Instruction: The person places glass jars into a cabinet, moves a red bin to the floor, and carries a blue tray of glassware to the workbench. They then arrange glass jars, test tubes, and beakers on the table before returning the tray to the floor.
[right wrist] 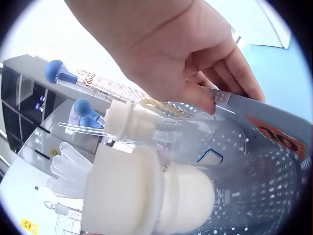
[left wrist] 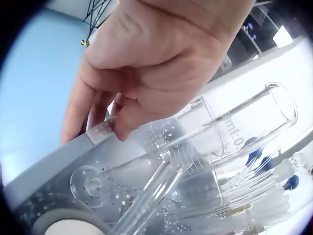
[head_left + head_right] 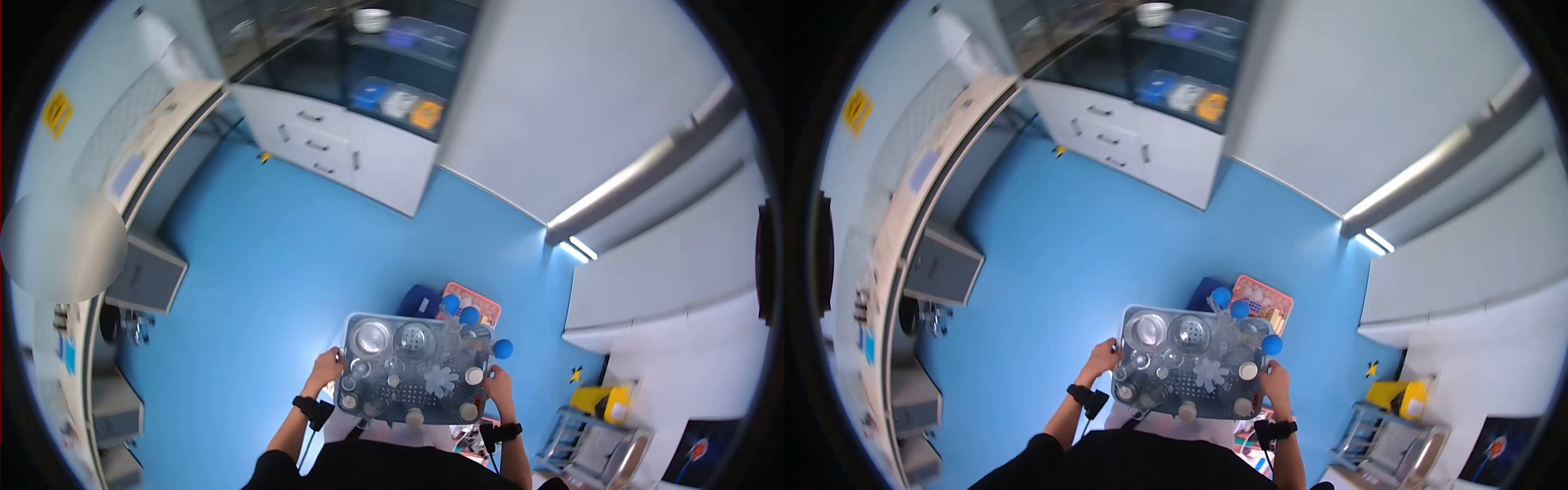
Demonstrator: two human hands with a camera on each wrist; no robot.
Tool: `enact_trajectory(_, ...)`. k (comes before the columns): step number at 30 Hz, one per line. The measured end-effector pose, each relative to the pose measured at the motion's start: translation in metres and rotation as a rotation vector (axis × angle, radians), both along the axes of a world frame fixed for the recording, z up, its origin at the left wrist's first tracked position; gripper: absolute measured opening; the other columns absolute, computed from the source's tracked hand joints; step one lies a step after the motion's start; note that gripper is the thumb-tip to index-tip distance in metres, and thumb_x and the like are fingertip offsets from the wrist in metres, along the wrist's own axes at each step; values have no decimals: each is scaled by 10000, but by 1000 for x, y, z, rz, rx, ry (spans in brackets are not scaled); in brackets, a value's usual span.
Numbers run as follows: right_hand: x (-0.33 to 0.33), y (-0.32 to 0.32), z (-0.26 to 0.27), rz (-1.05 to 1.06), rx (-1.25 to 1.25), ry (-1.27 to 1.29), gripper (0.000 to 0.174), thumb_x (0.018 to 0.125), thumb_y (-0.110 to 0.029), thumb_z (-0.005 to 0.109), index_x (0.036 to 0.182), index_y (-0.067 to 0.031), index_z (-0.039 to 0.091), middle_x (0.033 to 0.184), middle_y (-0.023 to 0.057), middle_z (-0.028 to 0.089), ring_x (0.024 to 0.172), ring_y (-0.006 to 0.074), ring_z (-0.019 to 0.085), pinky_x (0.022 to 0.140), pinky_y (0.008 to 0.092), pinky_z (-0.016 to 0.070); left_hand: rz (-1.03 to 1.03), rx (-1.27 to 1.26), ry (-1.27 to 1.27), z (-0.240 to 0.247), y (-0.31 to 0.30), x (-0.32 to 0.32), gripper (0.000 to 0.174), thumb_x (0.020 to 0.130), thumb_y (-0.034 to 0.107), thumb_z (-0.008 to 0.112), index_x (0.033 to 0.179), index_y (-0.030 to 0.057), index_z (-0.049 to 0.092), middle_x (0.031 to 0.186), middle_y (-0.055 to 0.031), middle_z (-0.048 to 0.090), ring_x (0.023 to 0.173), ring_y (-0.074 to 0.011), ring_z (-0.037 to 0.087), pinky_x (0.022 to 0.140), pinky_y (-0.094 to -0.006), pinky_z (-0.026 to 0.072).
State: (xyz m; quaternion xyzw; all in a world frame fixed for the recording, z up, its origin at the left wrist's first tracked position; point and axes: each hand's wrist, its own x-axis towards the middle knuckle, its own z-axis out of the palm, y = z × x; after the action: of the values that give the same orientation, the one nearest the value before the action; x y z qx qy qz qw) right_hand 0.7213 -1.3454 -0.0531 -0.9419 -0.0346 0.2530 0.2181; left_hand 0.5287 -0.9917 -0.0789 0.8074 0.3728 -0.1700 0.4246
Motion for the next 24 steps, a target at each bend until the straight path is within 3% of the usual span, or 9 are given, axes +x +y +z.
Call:
enact_trajectory(3,-1,57,16,200,-13,-23,278,610,-148,610,849,-8,589,674,217,596,682,382,596,599,430,465,135,-8,-46,13,32,-47,261,757,262,523,874,30,549,797,-208,607,789,-384,577,693,-438,460)
enact_trajectory(5,-1,95,6,186,61,65,303,606,-149,619,875,-11,600,666,207,600,680,358,609,601,416,470,263,2,-72,15,51,-81,251,769,249,500,883,30,543,808,-216,605,797,-390,576,702,-448,459)
enact_trajectory(6,-3,112,-4,360,129,-148,230,634,-84,587,847,-2,619,603,149,603,554,235,619,493,351,467,290,42,-71,14,60,-97,256,770,247,497,898,30,538,815,-219,605,797,-394,576,706,-451,458)
enact_trajectory(9,-14,203,16,484,15,-59,208,650,-90,579,837,-11,629,601,130,607,563,205,618,502,343,471,381,106,-21,16,98,-141,282,779,253,483,958,39,522,853,-225,603,820,-393,574,722,-465,451)
enact_trajectory(13,-10,309,0,703,115,-5,207,664,-97,579,845,-12,634,597,121,607,533,196,610,493,335,471,615,116,20,33,140,-184,285,774,255,483,951,38,537,875,-214,606,837,-384,577,735,-455,452)
enact_trajectory(15,-26,374,20,782,83,84,212,683,-79,570,871,-2,628,598,125,609,504,201,604,441,324,473,698,128,37,36,161,-210,289,770,254,483,949,36,545,878,-211,607,842,-379,578,738,-450,453)
enact_trajectory(17,-26,423,-3,806,123,193,231,693,-50,564,909,16,612,610,129,612,483,205,600,379,311,474,806,106,-21,37,183,-236,288,757,247,482,930,34,570,861,-206,612,831,-367,585,725,-441,461)
enact_trajectory(24,-84,611,7,999,228,263,210,672,-55,549,851,35,607,632,133,620,484,248,606,369,339,477,1083,163,-92,26,266,-300,284,738,241,527,895,10,580,711,-178,616,583,-286,612,569,-379,489)
